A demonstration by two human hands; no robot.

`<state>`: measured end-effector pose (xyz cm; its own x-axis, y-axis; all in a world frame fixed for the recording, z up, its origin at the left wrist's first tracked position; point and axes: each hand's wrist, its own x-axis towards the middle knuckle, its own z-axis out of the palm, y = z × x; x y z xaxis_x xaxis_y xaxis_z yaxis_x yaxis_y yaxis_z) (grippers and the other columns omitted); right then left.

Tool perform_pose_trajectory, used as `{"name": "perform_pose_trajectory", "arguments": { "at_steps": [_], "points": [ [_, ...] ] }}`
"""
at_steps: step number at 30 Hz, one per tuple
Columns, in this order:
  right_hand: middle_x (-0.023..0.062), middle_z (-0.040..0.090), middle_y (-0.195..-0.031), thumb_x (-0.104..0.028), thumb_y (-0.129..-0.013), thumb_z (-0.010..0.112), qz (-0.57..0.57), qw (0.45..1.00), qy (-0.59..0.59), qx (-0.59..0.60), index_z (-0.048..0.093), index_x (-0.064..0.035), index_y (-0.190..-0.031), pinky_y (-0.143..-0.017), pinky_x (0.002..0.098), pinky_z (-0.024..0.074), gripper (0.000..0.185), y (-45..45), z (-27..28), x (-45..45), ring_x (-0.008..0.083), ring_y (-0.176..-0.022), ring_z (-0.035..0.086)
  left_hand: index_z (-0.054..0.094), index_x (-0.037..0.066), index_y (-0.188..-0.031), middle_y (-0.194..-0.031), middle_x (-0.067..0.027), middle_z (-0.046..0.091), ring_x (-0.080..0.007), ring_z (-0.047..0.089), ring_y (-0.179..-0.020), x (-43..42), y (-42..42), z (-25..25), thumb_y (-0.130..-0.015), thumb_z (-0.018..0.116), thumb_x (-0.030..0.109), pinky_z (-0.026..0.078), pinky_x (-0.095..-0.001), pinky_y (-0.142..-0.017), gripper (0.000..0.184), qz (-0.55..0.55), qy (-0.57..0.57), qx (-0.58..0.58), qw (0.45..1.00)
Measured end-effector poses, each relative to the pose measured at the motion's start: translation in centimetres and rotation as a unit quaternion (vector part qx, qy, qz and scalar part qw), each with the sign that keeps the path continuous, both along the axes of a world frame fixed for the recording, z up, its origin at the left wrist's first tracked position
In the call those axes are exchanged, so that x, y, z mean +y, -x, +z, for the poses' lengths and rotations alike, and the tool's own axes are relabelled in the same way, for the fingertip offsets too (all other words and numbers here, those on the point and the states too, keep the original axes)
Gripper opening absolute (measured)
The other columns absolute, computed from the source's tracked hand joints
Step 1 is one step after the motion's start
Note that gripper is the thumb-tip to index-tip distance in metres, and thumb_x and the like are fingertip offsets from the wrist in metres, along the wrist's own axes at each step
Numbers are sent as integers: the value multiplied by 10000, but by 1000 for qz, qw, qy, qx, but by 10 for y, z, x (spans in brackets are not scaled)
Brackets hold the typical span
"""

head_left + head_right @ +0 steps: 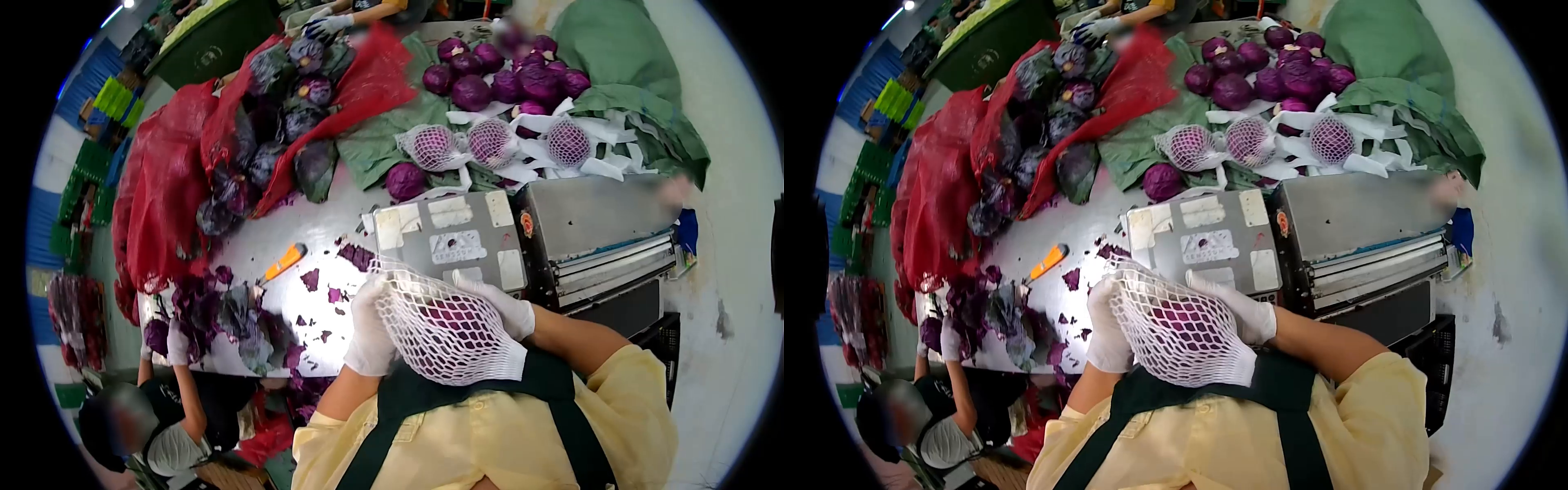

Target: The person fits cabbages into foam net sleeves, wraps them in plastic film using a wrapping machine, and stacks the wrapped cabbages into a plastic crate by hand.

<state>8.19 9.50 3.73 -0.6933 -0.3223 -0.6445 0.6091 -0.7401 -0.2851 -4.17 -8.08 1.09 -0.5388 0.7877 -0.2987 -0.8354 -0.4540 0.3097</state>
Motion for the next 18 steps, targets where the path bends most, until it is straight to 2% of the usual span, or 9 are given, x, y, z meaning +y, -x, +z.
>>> {"name": "perform_pose_trajectory", "arguments": {
  "at_steps": [2, 3, 4, 6, 10, 12, 13, 16, 18],
  "points": [
    [89, 649, -1166, -502, -891, 577, -54, 998, -40, 10, 579, -61, -1251, -911, 321, 499, 569, -4, -6, 11, 162, -1002, 629, 488, -8, -1221, -1038, -181, 632, -303, 634, -931, 7, 5, 10, -837, 565, 174, 523, -394, -866, 432, 25, -4, 49, 998],
    [84, 660, -1136, -452, -895, 580, -103, 995, -4, 13, 597, -53, -1217, -894, 319, 506, 513, -3, -7, 21, 166, -980, 635, 435, 50, -1323, -1184, -168, 578, -305, 584, -1062, 13, 5, 15, -821, 579, 214, 457, -446, -954, 548, 61, 19, 84, 994],
    [87, 671, -1099, -420, -905, 574, -141, 990, -8, 13, 612, -51, -1185, -886, 326, 510, 465, 1, 9, 34, 173, -980, 637, 307, 90, -1406, -1280, -147, 485, -239, 507, -1163, 14, 11, 4, -863, 599, 231, 428, -366, -1000, 633, 72, 14, 132, 989],
    [89, 673, -1085, -369, -922, 553, -230, 964, -91, 96, 609, -55, -1184, -892, 336, 509, 413, 8, 0, 71, 182, -980, 639, 278, 97, -1424, -1332, -126, 444, -223, 486, -1185, 29, 17, -8, -876, 616, 284, 412, -396, -1009, 670, 63, 97, 169, 979],
    [94, 662, -1118, -330, -944, 504, -279, 931, -105, 209, 585, -43, -1208, -918, 372, 502, 398, 20, 10, 182, 206, -992, 640, 402, 96, -1327, -1149, -86, 584, -214, 551, -1082, 67, 30, -14, -892, 619, 274, 409, -399, -995, 518, -24, 138, 144, 980],
    [99, 660, -1125, -322, -950, 487, -279, 920, -175, 214, 577, -35, -1213, -938, 386, 498, 399, 29, -9, 254, 223, -1012, 637, 510, 78, -1216, -1025, -59, 641, -189, 597, -982, 92, 43, -9, -894, 621, 263, 443, -345, -924, 387, -31, 164, 161, 973],
    [107, 659, -1129, -302, -950, 482, -253, 943, -124, 178, 571, -32, -1218, -947, 388, 500, 391, 31, -1, 277, 231, -1022, 637, 546, 68, -1174, -1007, -55, 652, -171, 607, -945, 104, 53, -11, -910, 601, 252, 454, -316, -883, 326, -47, 187, 191, 962],
    [109, 659, -1103, -310, -924, 523, -204, 919, -325, 94, 585, -36, -1170, -910, 382, 513, 373, 43, -31, 342, 216, -1025, 637, 622, 61, -1072, -939, -32, 666, -130, 622, -852, 141, 81, -17, -959, 537, 208, 478, -266, -822, 204, -48, 234, 244, 940],
    [111, 661, -1081, -328, -887, 572, -92, 824, -548, 115, 610, -56, -1119, -892, 402, 501, 359, 54, -59, 359, 229, -1024, 638, 590, 48, -1098, -895, -36, 640, -148, 603, -809, 165, 98, -19, -989, 482, 220, 493, -321, -855, 230, -35, 281, 279, 918]
  ]
}}
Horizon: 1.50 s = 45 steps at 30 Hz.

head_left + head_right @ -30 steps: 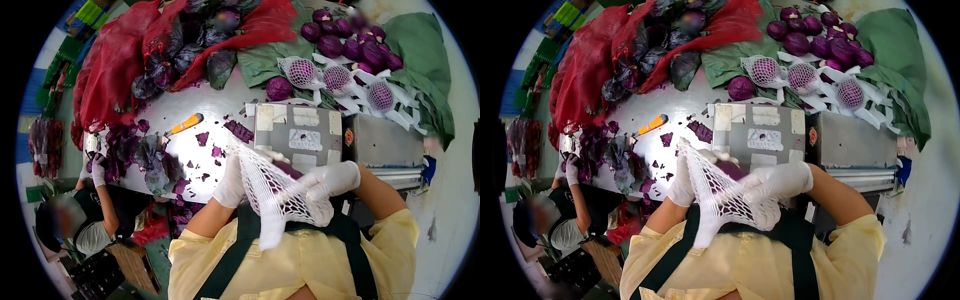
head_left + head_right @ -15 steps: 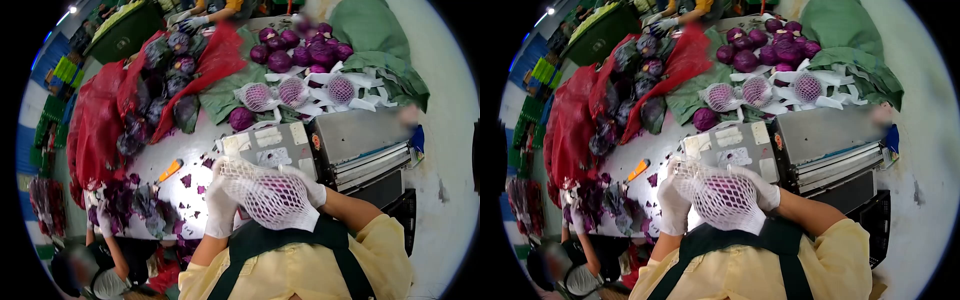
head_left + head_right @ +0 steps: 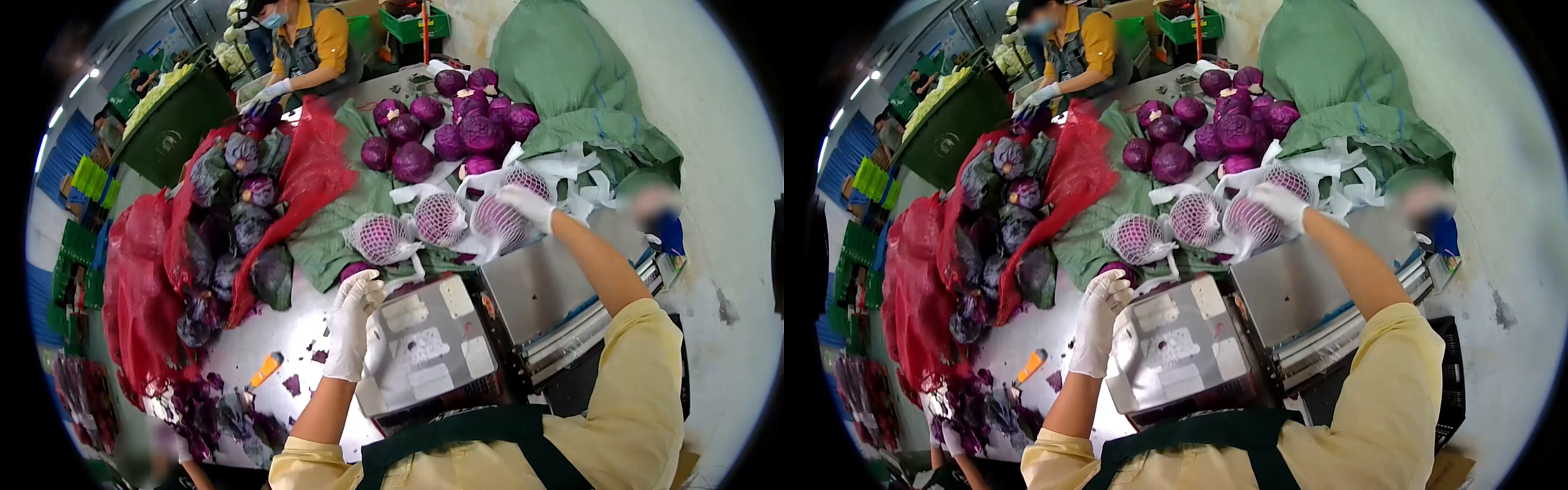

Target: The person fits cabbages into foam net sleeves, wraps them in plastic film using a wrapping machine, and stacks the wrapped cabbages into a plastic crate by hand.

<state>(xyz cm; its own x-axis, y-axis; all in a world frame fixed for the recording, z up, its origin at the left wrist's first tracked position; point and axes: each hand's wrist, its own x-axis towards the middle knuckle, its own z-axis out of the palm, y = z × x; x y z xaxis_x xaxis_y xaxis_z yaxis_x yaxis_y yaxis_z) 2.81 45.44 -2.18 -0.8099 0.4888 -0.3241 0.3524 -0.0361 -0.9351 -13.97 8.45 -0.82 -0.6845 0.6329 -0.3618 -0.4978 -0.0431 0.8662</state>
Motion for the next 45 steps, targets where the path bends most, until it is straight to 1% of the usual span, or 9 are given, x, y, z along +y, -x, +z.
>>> {"name": "perform_pose_trajectory", "arguments": {
  "at_steps": [5, 8, 11, 16, 20, 30, 38, 42, 45],
  "points": [
    [204, 676, -1007, -495, -856, 475, 215, 796, -449, -345, 699, -99, -1062, -945, 421, 454, 499, 57, -13, 7, 360, -969, 643, 595, 17, -1100, -991, -68, 644, -163, 628, -913, 39, 25, -7, -973, 501, 201, 503, -315, -866, 243, -62, 21, 30, 997],
    [204, 676, -980, -462, -876, 471, 160, 822, -534, -119, 689, -59, -1017, -868, 407, 485, 479, 130, -55, 71, 354, -945, 651, 578, -2, -1148, -1068, -76, 627, -164, 617, -955, 90, 55, -30, -969, 517, 205, 485, -309, -915, 280, -65, -27, 65, 995],
    [189, 674, -1030, -449, -894, 504, -30, 956, -284, -62, 653, -22, -1084, -875, 392, 479, 490, 191, -35, 66, 322, -991, 644, 505, 26, -1264, -1154, -86, 591, -171, 586, -1037, 158, 93, -38, -967, 525, 213, 465, -300, -933, 351, -61, -56, 49, 995],
    [211, 506, -1355, -524, -931, 479, -17, 995, -96, -21, 452, 36, -1350, -1041, 350, 367, 700, 264, -94, 84, 260, -1237, 502, 273, 117, -1458, -1414, -149, 389, -291, 430, -1250, 268, 160, -123, -931, 578, 326, 369, -417, -1026, 644, -18, 12, 1, 1000],
    [251, 423, -1416, -537, -806, 642, -21, 990, -128, -45, 310, 16, -1445, -1056, 349, 368, 908, 279, -121, 82, 292, -1300, 448, 312, 224, -1432, -1444, -118, 373, -321, 429, -1257, 305, 146, -111, -896, 605, 401, 398, -505, -986, 636, 38, -16, -221, 974],
    [245, 555, -1207, -397, -801, 733, 60, 989, -101, 89, 456, 83, -1274, -989, 372, 436, 729, 112, 66, -154, 294, -1115, 571, 393, 85, -1372, -1254, -108, 491, -193, 510, -1104, 58, 38, 37, -945, 574, 360, 425, -369, -961, 539, -16, 16, 28, 999],
    [276, 410, -1302, -427, -802, 716, 235, 970, -28, -58, 276, -3, -1399, -1079, 406, 333, 854, 5, 42, -261, 367, -1264, 405, 381, 28, -1380, -1233, -130, 435, -210, 490, -1101, -88, -74, -26, -892, 667, 242, 445, -347, -946, 605, -60, 133, 45, 988],
    [189, 544, -1204, -446, -889, 598, 457, 878, -144, -22, 536, -60, -1239, -988, 386, 423, 525, 45, 45, -218, 330, -1171, 517, 446, 25, -1343, -1272, -126, 480, -219, 497, -1149, -80, -74, -20, -904, 634, 165, 416, -344, -993, 497, -62, 107, 256, 959],
    [181, 652, -1033, -400, -902, 563, 263, 885, -376, -74, 651, -90, -1067, -858, 421, 469, 361, 126, 36, -142, 357, -958, 618, 613, 32, -1199, -1189, -105, 621, -212, 545, -1119, -64, -66, -8, -890, 623, 101, 378, -332, -1022, 317, -123, 61, 247, 959]
  ]
}}
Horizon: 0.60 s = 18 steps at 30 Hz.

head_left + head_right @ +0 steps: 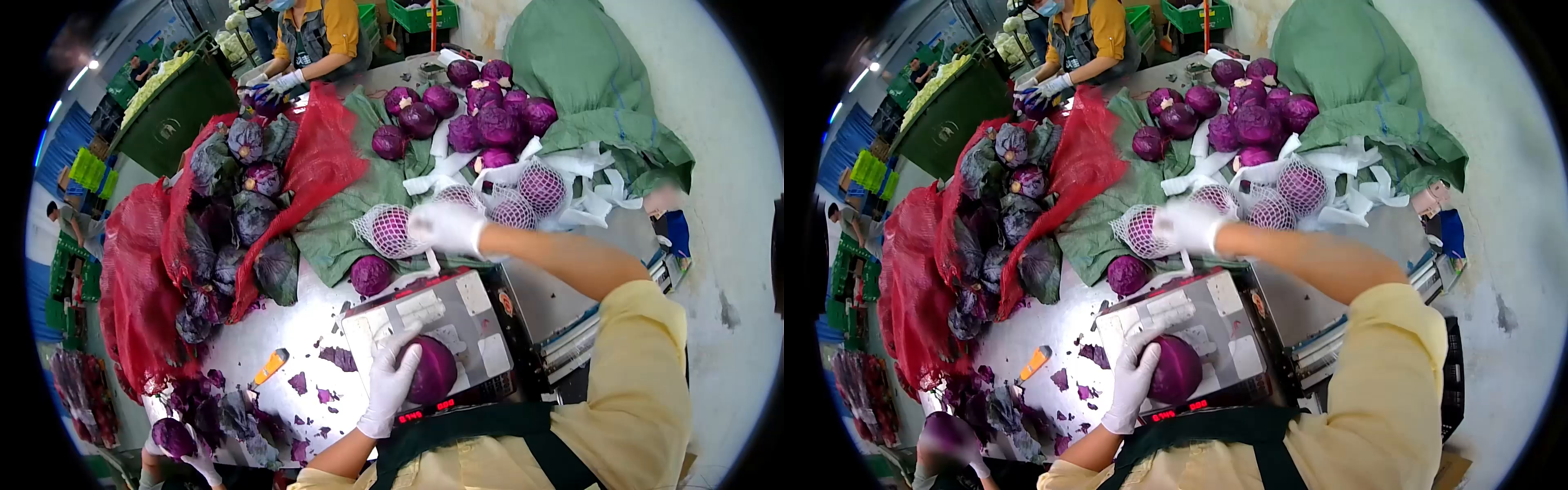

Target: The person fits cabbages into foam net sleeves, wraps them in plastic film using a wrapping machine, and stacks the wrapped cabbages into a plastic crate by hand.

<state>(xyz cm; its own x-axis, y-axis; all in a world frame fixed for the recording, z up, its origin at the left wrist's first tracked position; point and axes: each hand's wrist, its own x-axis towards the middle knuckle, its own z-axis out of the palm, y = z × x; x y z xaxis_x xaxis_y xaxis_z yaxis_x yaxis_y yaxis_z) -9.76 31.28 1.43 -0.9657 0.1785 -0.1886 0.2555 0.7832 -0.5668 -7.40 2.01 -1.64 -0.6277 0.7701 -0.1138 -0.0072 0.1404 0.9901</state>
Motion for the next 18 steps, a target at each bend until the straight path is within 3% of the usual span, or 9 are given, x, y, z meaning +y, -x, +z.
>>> {"name": "perform_pose_trajectory", "arguments": {
  "at_steps": [1, 3, 5, 7, 10, 13, 15, 17, 18],
  "points": [
    [184, 672, -928, -358, -878, 579, -7, 995, -63, 79, 684, -73, -971, -800, 438, 486, 317, 32, -23, 37, 376, -866, 636, 637, 39, -1172, -1153, -102, 644, -217, 558, -1101, -1, 1, -6, -885, 626, 102, 380, -336, -1016, 293, -9, 2, 15, 1000],
    [182, 678, -931, -272, -844, 585, -76, 986, -148, 2, 700, -66, -913, -770, 471, 499, 246, 68, -27, 76, 371, -882, 646, 641, 52, -1160, -1154, -106, 645, -248, 564, -1099, 0, 0, -10, -867, 635, 87, 396, -343, -999, 295, -15, 6, 59, 998],
    [200, 676, -987, -214, -825, 576, -103, 959, -259, -44, 711, -90, -995, -796, 495, 500, 249, 99, -86, 122, 362, -925, 654, 635, 48, -1164, -1171, -108, 639, -247, 551, -1135, 1, 1, -5, -868, 630, 85, 386, -341, -1014, 298, -17, 15, 57, 998],
    [223, 669, -995, -182, -818, 561, -125, 946, -270, -131, 718, -107, -1050, -830, 499, 500, 290, 117, -146, 150, 362, -960, 654, 605, 26, -1199, -1206, -114, 624, -246, 544, -1160, 1, 3, 3, -866, 626, 79, 376, -344, -1031, 338, -22, 12, 47, 999],
    [238, 660, -953, -175, -839, 536, -28, 932, -307, -192, 626, -107, -1230, -831, 494, 505, 407, 127, -167, 158, 384, -952, 648, 600, 19, -1199, -1216, -116, 619, -246, 545, -1160, -3, 8, 0, -873, 610, 70, 381, -346, -1030, 330, -12, 12, 54, 998],
    [212, 650, -846, -210, -918, 480, -370, 894, -229, 111, 508, -90, -1177, -753, 486, 503, 287, 131, -138, 169, 416, -825, 639, 600, 18, -1197, -1218, -117, 616, -244, 545, -1158, -6, 16, -5, -877, 602, 68, 385, -348, -1028, 324, 7, -3, 1, 1000],
    [200, 639, -818, -239, -931, 499, -316, 892, -228, 229, 511, -71, -1029, -691, 471, 492, 195, 109, -65, 142, 400, -798, 637, 602, 15, -1187, -1212, -119, 619, -244, 548, -1162, -12, 18, -15, -878, 607, 73, 385, -346, -1029, 314, 22, 8, 32, 999],
    [173, 611, -766, -222, -923, 532, -224, 920, -171, 272, 501, -63, -1078, -630, 427, 477, 224, 74, 4, 86, 331, -724, 645, 574, -7, -1199, -1213, -115, 596, -213, 545, -1149, -17, 16, -20, -911, 557, 51, 399, -330, -1012, 295, 48, -2, 85, 995],
    [152, 592, -739, -211, -912, 552, -177, 942, -123, 258, 520, -53, -1055, -621, 407, 464, 216, 54, 34, 51, 292, -681, 618, 549, -16, -1215, -1220, -123, 588, -191, 543, -1155, -18, 11, -27, -926, 543, 35, 412, -314, -1006, 294, 90, -36, 13, 995]
  ]
}}
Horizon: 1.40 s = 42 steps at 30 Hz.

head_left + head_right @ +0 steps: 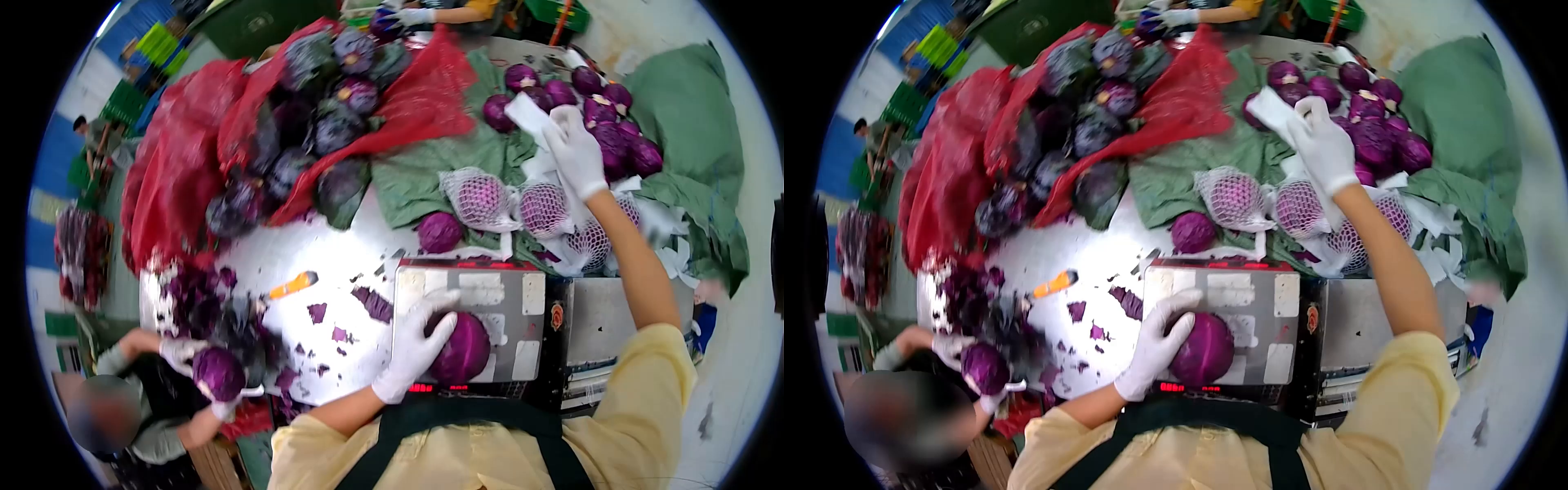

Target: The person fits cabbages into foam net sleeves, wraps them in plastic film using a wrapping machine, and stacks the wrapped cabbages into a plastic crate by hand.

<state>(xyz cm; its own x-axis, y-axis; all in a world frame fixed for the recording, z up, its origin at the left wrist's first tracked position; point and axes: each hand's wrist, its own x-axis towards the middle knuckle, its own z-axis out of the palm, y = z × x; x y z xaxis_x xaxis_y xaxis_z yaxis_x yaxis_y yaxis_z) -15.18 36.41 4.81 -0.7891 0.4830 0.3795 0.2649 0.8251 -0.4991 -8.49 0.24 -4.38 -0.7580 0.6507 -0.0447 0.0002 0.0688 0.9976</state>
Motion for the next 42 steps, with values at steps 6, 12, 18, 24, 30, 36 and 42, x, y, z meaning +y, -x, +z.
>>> {"name": "perform_pose_trajectory", "arguments": {
  "at_steps": [6, 12, 18, 24, 30, 36, 42],
  "points": [
    [96, 581, -653, -183, -889, 585, 228, 951, 150, -145, 588, -37, -923, -577, 333, 462, 150, -122, 37, -161, 221, -574, 588, 543, 27, -1261, -1200, -119, 586, -207, 569, -1104, -13, -15, 30, -875, 635, 114, 431, -312, -957, 406, 195, -124, -13, 973],
    [74, 571, -641, -157, -914, 577, 218, 936, 206, -184, 562, -24, -911, -551, 296, 449, 134, -187, 32, -247, 128, -573, 572, 618, -23, -1116, -1112, -70, 635, -104, 588, -984, -35, -50, 68, -899, 624, 90, 468, -256, -887, 244, 80, -181, -184, 963],
    [41, 630, -852, -193, -967, 549, 169, 739, 613, -223, 572, -8, -1027, -656, 245, 503, 196, -215, 61, -269, 109, -717, 606, 597, -3, -1110, -1022, -69, 656, -97, 603, -952, -55, -81, 76, -919, 612, 98, 485, -245, -832, 216, 167, -257, -189, 933],
    [95, 585, -1166, -102, -941, 553, 199, 771, 605, -13, 487, 17, -1307, -921, 271, 456, 391, -226, 18, -303, 145, -1049, 572, 647, 32, -966, -986, -67, 613, -133, 587, -885, -57, -98, 57, -874, 659, 78, 477, -270, -842, 103, 92, -273, -217, 933],
    [21, 569, -903, -89, -921, 575, 129, 766, 629, -24, 557, -2, -1027, -722, 208, 451, 139, -239, -6, -315, 64, -818, 530, 658, 54, -860, -1057, -130, 581, -249, 551, -969, -66, -99, 63, -761, 722, 32, 439, -386, -906, 120, 232, -83, 285, 926],
    [51, 566, -915, -122, -918, 590, 161, 778, 606, 20, 515, -40, -883, -774, 268, 453, 116, -256, -37, -301, 146, -824, 549, 524, 34, -1032, -944, -53, 593, -115, 582, -826, -74, -97, 66, -1001, 483, 206, 514, -267, -746, 179, 84, -192, -280, 937],
    [19, 535, -790, -172, -937, 518, 185, 768, 607, -81, 516, -49, -967, -667, 266, 448, 127, -272, -14, -252, 127, -715, 539, 570, -4, -1216, -1173, -90, 616, -123, 578, -1046, -111, -102, 3, -883, 669, 213, 459, -259, -911, 409, -261, -70, -369, 889]
  ]
}}
